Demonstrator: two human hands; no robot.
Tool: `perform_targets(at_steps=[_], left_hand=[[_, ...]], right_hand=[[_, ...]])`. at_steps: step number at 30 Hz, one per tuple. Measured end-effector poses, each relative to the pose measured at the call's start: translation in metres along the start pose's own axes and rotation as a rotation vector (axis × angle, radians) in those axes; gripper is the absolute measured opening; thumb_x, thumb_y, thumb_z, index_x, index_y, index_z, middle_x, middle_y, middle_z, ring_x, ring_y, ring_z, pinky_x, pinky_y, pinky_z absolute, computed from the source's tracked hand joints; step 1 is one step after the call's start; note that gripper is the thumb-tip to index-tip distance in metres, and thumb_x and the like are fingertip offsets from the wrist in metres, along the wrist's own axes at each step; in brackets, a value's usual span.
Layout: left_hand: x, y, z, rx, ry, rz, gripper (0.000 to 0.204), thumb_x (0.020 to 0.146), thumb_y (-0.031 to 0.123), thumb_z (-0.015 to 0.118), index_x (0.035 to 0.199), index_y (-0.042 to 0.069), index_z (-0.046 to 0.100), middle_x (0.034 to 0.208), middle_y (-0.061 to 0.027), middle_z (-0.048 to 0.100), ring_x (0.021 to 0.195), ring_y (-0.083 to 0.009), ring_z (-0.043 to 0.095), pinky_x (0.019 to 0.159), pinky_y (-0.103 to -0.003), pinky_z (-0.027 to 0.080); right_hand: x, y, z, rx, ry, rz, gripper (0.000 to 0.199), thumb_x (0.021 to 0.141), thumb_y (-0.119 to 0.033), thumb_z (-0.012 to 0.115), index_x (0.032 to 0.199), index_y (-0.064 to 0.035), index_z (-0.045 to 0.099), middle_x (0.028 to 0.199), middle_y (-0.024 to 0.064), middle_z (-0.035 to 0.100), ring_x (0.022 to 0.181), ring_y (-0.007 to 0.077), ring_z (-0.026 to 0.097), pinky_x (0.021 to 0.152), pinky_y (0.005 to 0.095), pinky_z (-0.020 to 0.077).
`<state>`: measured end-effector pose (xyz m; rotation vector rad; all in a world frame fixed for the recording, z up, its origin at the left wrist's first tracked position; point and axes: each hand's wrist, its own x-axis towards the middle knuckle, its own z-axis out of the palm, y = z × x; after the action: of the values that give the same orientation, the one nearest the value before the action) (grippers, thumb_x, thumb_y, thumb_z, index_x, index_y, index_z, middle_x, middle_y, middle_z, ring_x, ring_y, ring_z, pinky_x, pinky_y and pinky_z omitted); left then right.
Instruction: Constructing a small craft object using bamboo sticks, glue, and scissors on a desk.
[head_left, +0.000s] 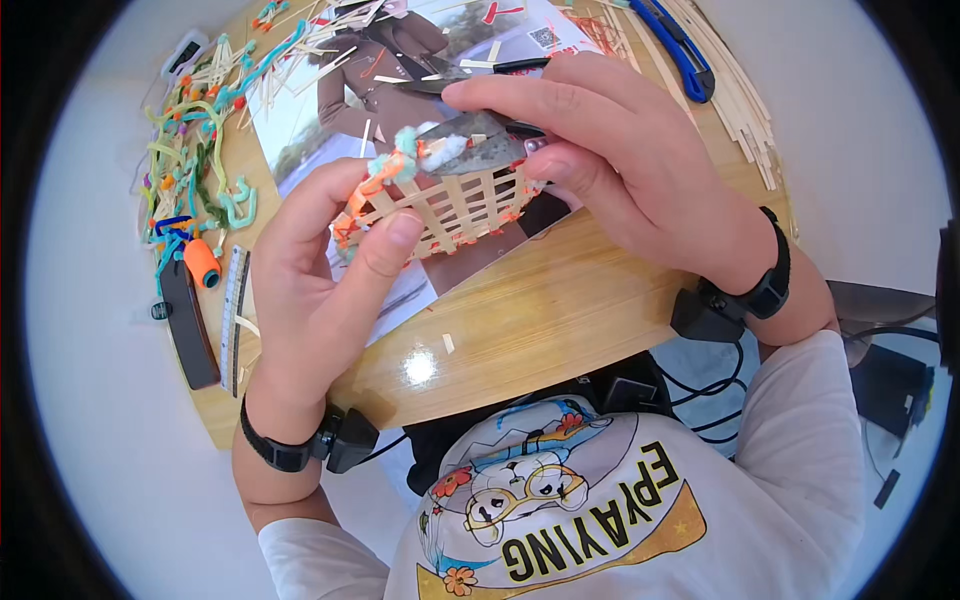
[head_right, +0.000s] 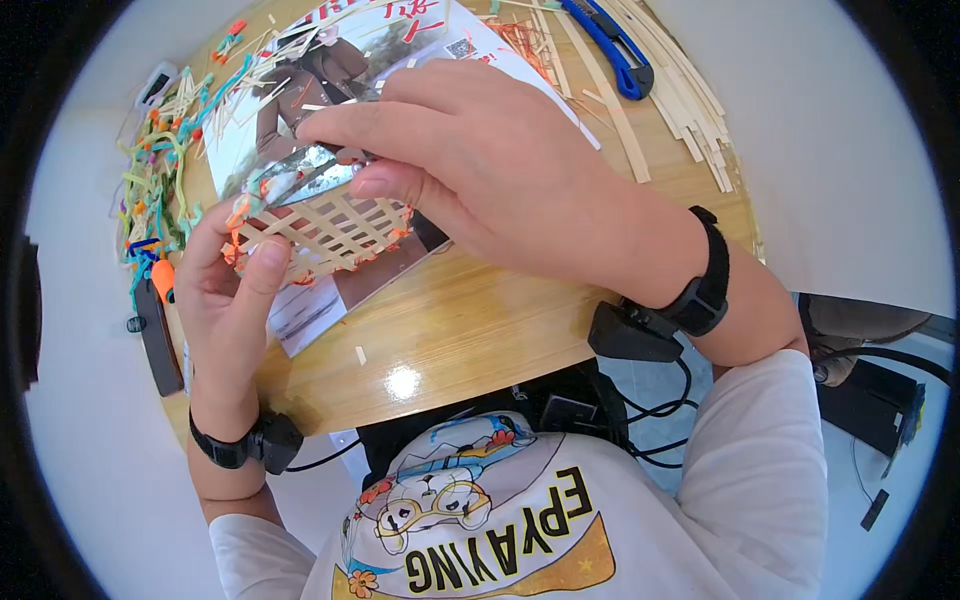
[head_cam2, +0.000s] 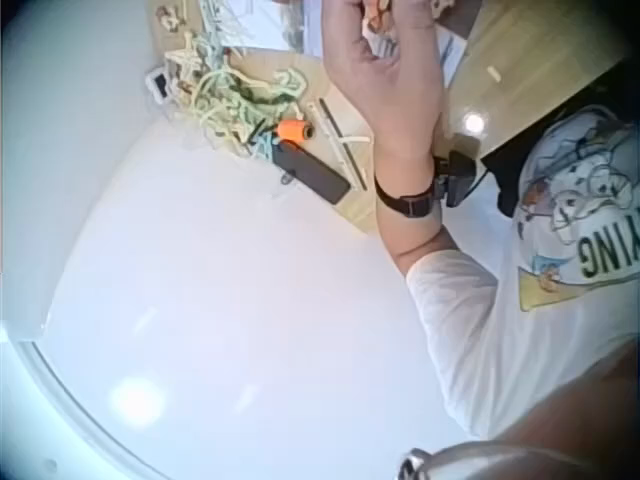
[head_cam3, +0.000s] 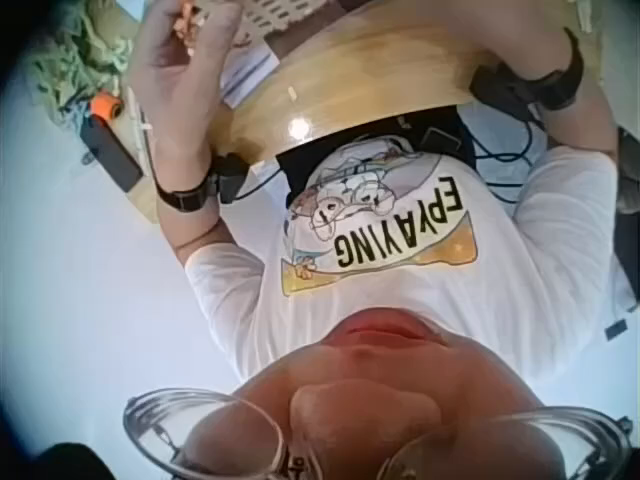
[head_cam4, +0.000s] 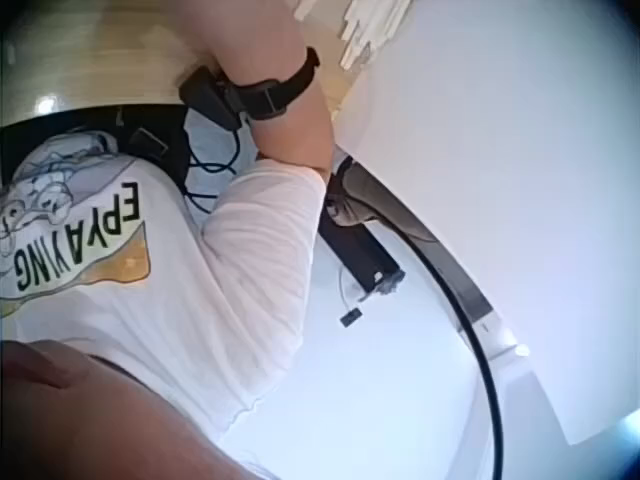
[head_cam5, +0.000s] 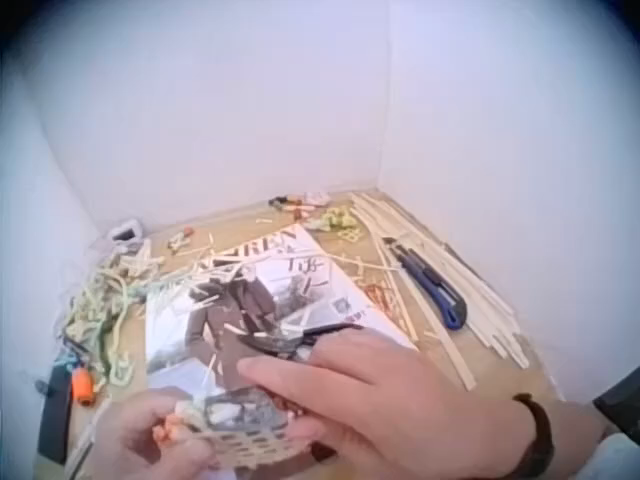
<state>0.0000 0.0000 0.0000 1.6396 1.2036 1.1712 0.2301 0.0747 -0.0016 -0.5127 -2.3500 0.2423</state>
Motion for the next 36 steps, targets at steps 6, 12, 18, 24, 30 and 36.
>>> perform_targets(at_steps=[6,12,18,24,30,36], left_hand=[[0.0,-0.003,-0.001,0.035,-0.013,0.067,0.025,0.085,0.013,0.066,0.105,-0.001,0.06,0.093,-0.0042,0.062,0.086,-0.0098,0.055,0.079,-0.024,0.044],[0.0,0.001,0.001,-0.017,0.002,-0.016,0.026,0.085,0.012,0.066,0.106,-0.002,0.06,0.094,-0.0044,0.062,0.087,-0.01,0.055,0.08,-0.025,0.044],[0.0,0.002,0.002,-0.04,-0.005,-0.019,0.026,0.086,0.012,0.066,0.107,-0.002,0.059,0.095,-0.0045,0.062,0.088,-0.01,0.056,0.08,-0.025,0.044],[0.0,0.004,0.001,-0.06,-0.032,-0.03,0.026,0.086,0.011,0.066,0.108,-0.002,0.059,0.097,-0.0046,0.062,0.089,-0.0093,0.056,0.081,-0.025,0.045],[0.001,0.004,0.001,-0.12,0.008,-0.078,0.027,0.087,0.012,0.065,0.109,-0.002,0.058,0.099,-0.0047,0.062,0.09,-0.0091,0.056,0.082,-0.024,0.044],[0.005,0.003,-0.001,-0.153,0.063,-0.087,0.028,0.087,0.014,0.065,0.11,-0.002,0.058,0.1,-0.0045,0.063,0.09,-0.0083,0.056,0.082,-0.024,0.045]], right_hand=[[0.0,-0.002,0.001,0.044,-0.013,0.047,0.039,0.093,-0.03,0.048,0.123,-0.0053,0.056,0.072,0.0067,0.046,0.068,0.023,0.045,0.062,0.033,0.0366],[0.0,-0.006,0.001,0.035,0.004,0.069,0.036,0.092,-0.026,0.049,0.121,-0.0062,0.057,0.071,0.0067,0.045,0.068,0.0227,0.045,0.062,0.0327,0.036],[-0.002,-0.005,0.001,0.038,0.0,0.087,0.033,0.09,-0.019,0.05,0.119,-0.0051,0.058,0.071,0.0067,0.045,0.069,0.0229,0.046,0.063,0.033,0.0368],[0.0,-0.006,-0.002,0.032,-0.033,0.093,0.032,0.093,-0.018,0.048,0.12,-0.0045,0.057,0.08,0.0088,0.053,0.075,0.0245,0.05,0.069,0.033,0.0395],[0.001,-0.001,-0.004,0.075,-0.034,0.179,0.034,0.097,-0.022,0.044,0.123,-0.0043,0.056,0.103,0.0085,0.059,0.086,0.0213,0.053,0.079,0.0312,0.0424],[0.009,0.005,-0.028,0.43,-0.029,0.265,0.041,0.096,-0.018,0.05,0.135,-0.0045,0.044,0.125,0.0181,0.051,0.108,0.0262,0.053,0.093,0.0311,0.0405]])
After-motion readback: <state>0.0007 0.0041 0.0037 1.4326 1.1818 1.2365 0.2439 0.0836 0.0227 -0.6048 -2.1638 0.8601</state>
